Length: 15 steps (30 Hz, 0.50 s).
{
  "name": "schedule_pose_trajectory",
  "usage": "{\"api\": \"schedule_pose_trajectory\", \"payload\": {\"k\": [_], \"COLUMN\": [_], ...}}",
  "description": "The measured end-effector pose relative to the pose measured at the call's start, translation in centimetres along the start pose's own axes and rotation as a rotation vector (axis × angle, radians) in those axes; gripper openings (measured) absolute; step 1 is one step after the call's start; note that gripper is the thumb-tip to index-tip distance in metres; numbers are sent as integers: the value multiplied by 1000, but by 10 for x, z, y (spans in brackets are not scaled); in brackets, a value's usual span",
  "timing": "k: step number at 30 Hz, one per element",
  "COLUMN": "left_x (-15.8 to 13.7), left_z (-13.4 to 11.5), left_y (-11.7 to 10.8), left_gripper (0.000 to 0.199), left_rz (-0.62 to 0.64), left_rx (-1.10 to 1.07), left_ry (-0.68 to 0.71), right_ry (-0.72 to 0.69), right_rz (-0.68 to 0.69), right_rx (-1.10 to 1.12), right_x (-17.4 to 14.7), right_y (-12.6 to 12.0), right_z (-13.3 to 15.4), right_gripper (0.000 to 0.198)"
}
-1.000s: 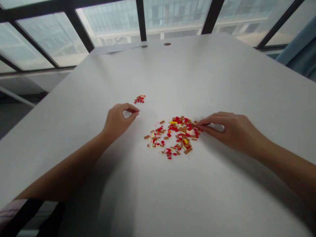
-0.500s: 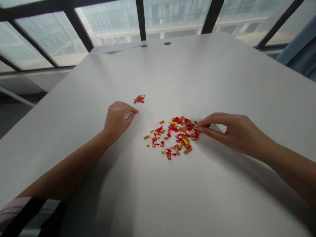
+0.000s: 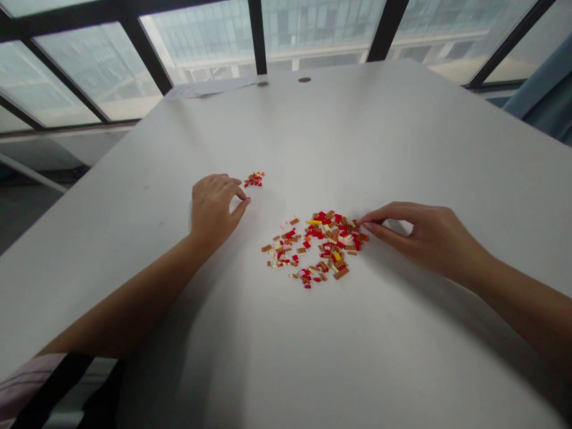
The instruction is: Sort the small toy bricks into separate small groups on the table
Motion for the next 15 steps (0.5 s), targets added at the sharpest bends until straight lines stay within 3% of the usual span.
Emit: {"api": "schedule_pose_trajectory", "payload": {"k": [9, 15], "left_x": [-6, -5], "left_z": [18, 12], "left_y": [21, 21], "left_gripper": [43, 41], "left_rz": [108, 129], "left_rx": [87, 13], "left_ry": [-78, -62], "right_ry": [9, -102], "right_rz": [-17, -35], "right_rx": [-56, -39], "right_x": [1, 0], "right_y": [-2, 3], "right_z": [-4, 6], "right_gripper": [17, 18]}}
Point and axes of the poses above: each hand's wrist, its own x-axis towards the middle knuckle, its own y-axis out of the palm, z = x × y, the point moved 7 cm from there along x, towards the middle knuckle, and after that the axes turned 13 degrees about -x, right-handed, at the moved point
